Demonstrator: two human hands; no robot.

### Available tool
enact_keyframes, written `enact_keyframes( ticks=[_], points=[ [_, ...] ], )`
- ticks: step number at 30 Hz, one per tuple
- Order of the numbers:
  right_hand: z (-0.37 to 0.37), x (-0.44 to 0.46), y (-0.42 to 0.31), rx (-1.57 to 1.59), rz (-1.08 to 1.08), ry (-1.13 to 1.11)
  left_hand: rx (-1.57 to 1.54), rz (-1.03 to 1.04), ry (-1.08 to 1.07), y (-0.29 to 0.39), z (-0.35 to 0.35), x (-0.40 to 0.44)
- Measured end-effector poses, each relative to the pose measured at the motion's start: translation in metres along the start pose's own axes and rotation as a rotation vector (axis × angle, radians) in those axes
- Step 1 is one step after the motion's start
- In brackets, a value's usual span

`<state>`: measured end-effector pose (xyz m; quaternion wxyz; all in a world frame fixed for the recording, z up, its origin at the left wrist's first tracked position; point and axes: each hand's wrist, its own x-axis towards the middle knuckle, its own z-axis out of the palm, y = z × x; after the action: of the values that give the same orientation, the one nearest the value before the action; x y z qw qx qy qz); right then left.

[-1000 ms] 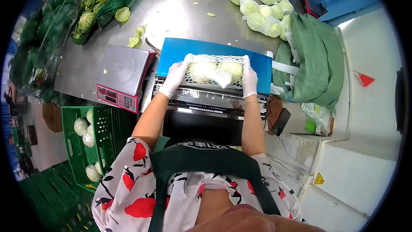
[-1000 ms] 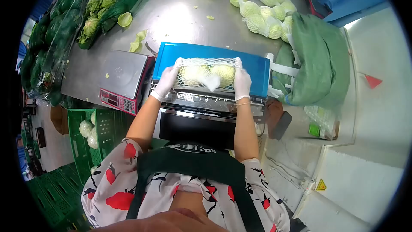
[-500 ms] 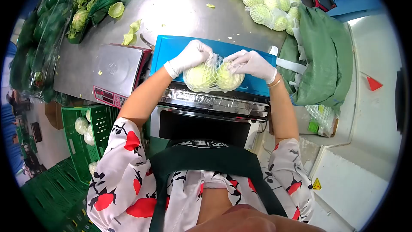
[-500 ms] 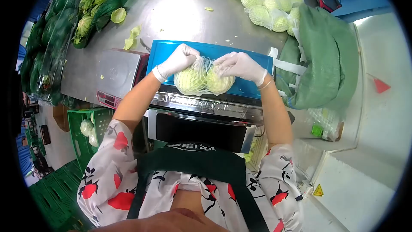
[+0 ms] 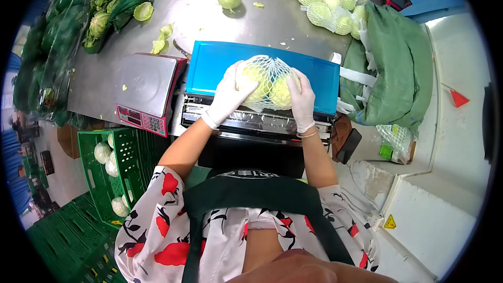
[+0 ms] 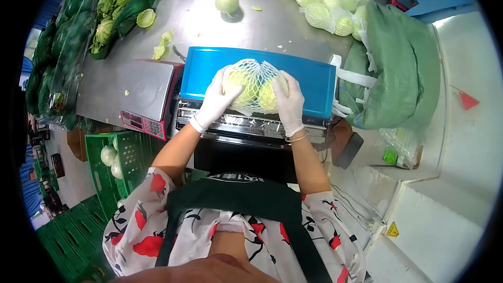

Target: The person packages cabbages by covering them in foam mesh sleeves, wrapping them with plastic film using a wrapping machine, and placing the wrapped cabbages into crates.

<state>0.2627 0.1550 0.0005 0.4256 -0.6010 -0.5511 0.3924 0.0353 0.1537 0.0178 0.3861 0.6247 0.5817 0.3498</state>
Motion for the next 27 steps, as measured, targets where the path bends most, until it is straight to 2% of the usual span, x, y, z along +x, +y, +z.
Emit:
enact_keyframes(
  ticks=[2, 3, 4, 5, 6, 7, 9, 11, 13, 15, 16, 17, 19, 20, 22, 23, 24, 25, 26, 27],
  points=[
    [-0.002, 0.000, -0.006, 0.025, 0.000, 0.017, -0.013, 0.011, -0.082, 0.000, -0.010, 0.002],
    [-0.004, 0.001, -0.007, 0.037, 0.000, 0.025, 0.068, 0.072, -0.025, -0.008, -0.014, -0.002],
    [0.000, 0.004, 0.000, 0.141, -0.095, 0.112, 0.149, 0.133, 0.031, -0.017, -0.019, -0.006],
    [-0.009, 0.000, 0.006, -0.029, -0.152, 0.200, 0.229, 0.196, 0.086, -0.026, -0.025, -0.008],
    [-0.021, -0.012, -0.006, -0.200, -0.203, 0.288, 0.215, 0.130, 0.157, -0.010, -0.041, -0.023],
    [-0.032, -0.029, -0.012, -0.374, -0.245, 0.377, 0.341, 0.152, 0.231, -0.008, -0.059, -0.040],
    [-0.057, -0.068, 0.003, -0.749, -0.213, 0.506, 0.795, 0.134, 0.293, -0.037, -0.081, -0.073],
    [-0.052, -0.103, 0.025, -1.032, 0.035, 0.519, 0.925, -0.041, 0.214, -0.064, -0.081, -0.107],
    [-0.032, -0.120, 0.034, -1.165, 0.225, 0.375, 0.903, 0.080, 0.254, -0.068, -0.069, -0.118],
    [-0.013, -0.119, 0.045, -1.093, 0.043, 0.438, 0.591, 0.102, 0.341, -0.094, -0.044, -0.111],
    [-0.011, -0.116, 0.052, -0.848, 0.113, 0.319, 0.522, 0.092, 0.309, -0.094, -0.041, -0.107],
    [-0.008, -0.114, 0.058, -0.743, 0.105, 0.326, 0.453, 0.084, 0.282, -0.094, -0.038, -0.103],
    [-0.037, -0.116, 0.046, -0.361, -0.008, 0.180, -0.242, -0.095, 0.055, -0.082, -0.048, -0.101],
    [-0.050, -0.123, 0.013, 0.137, 0.170, 0.163, -0.270, -0.034, -0.121, -0.066, -0.060, -0.106],
    [-0.088, -0.144, -0.012, 0.276, 0.232, 0.075, -0.305, 0.033, -0.450, -0.008, -0.094, -0.119],
    [-0.107, -0.156, -0.026, 0.350, 0.280, 0.011, -0.244, 0.116, -0.541, 0.001, -0.105, -0.123],
    [-0.125, -0.165, -0.038, 0.436, 0.204, -0.107, -0.260, 0.124, -0.623, 0.019, -0.120, -0.119],
    [-0.139, -0.152, -0.047, 0.525, -0.006, -0.280, -0.275, 0.135, -0.704, 0.035, -0.134, -0.114],
    [-0.153, -0.139, -0.053, 0.610, -0.219, -0.451, -0.381, 0.143, -0.635, 0.039, -0.141, -0.106],
    [-0.166, -0.128, -0.052, 0.501, -0.260, -0.452, -0.487, 0.148, -0.569, 0.042, -0.145, -0.099]
  ],
)
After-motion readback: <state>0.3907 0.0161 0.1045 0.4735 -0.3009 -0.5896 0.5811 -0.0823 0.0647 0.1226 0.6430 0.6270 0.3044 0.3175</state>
